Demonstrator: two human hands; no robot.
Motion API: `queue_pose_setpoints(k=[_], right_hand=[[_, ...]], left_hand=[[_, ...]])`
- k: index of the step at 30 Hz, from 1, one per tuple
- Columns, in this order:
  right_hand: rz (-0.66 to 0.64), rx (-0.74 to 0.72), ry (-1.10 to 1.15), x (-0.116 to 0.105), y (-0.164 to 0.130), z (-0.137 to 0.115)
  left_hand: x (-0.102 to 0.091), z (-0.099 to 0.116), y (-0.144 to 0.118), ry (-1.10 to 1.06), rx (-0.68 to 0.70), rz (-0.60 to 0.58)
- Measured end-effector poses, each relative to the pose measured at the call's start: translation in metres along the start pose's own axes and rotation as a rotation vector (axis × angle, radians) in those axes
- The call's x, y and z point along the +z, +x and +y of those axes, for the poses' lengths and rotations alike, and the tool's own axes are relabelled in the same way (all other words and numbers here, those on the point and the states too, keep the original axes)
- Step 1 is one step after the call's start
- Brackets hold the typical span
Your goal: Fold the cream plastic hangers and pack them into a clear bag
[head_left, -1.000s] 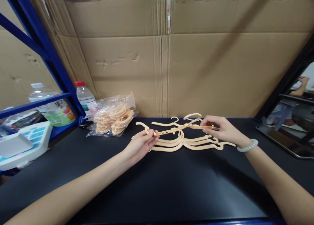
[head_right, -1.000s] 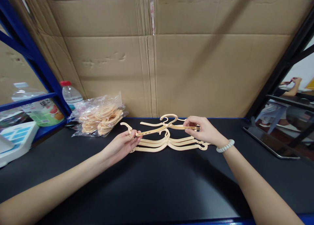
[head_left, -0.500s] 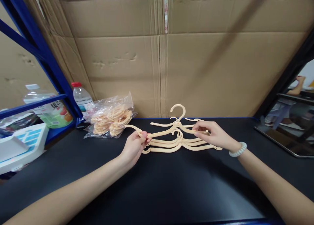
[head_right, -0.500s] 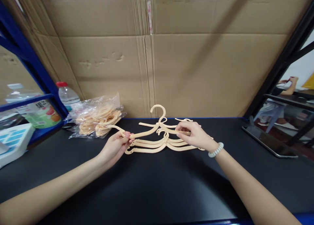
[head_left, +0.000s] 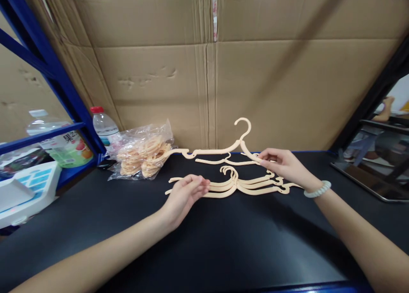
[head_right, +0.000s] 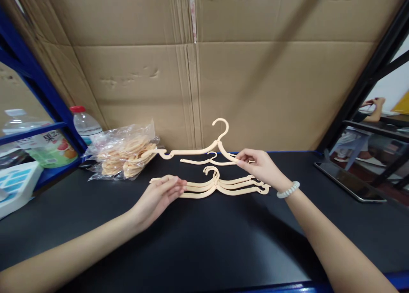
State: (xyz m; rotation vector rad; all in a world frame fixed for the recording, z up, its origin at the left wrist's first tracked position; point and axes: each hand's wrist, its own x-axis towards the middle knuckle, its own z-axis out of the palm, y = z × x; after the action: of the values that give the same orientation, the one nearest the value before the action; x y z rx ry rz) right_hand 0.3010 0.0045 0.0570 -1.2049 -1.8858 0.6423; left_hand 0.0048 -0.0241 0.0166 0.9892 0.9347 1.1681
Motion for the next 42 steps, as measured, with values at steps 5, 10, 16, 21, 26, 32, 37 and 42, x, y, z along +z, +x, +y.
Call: queue_pose_setpoints(k=[5,10,16,21,26,32,37,42], right_hand=[[-0.177,0.094,0.04,-0.011,-0.002,-0.002],[-0.532,0.021,-0.095,-0.008,-0.002,0.001],[-0.723,0.039,-0.199,-0.003,-0.003,0.007],[-0.646,0.0,-0.285,-0.002,-0.005,0.009],[-0.679,0.064,-0.332,0.005,-0.007,0.002],[-0.637,0.026,-0.543,0.012,-0.009,0.0],[-0.586,0.064,-0.601,0.008,-0.009,0.003],[-0.604,0.069,-0.584,0.008,-0.009,0.001]], left_hand=[[0.01,-0.009,-0.029,0.892,0.658,-0.556],[0.012,-0.012,-0.041,1.329,1.017,-0.71],[0.009,-0.015,-0.033,1.397,1.004,-0.639],[0.008,-0.018,-0.031,1.432,0.987,-0.63],[0.009,-0.018,-0.033,1.465,0.988,-0.637],[0.009,-0.018,-0.032,1.48,0.937,-0.655],[0.009,-0.017,-0.031,1.464,0.91,-0.647],[0.009,-0.017,-0.032,1.46,0.897,-0.653]])
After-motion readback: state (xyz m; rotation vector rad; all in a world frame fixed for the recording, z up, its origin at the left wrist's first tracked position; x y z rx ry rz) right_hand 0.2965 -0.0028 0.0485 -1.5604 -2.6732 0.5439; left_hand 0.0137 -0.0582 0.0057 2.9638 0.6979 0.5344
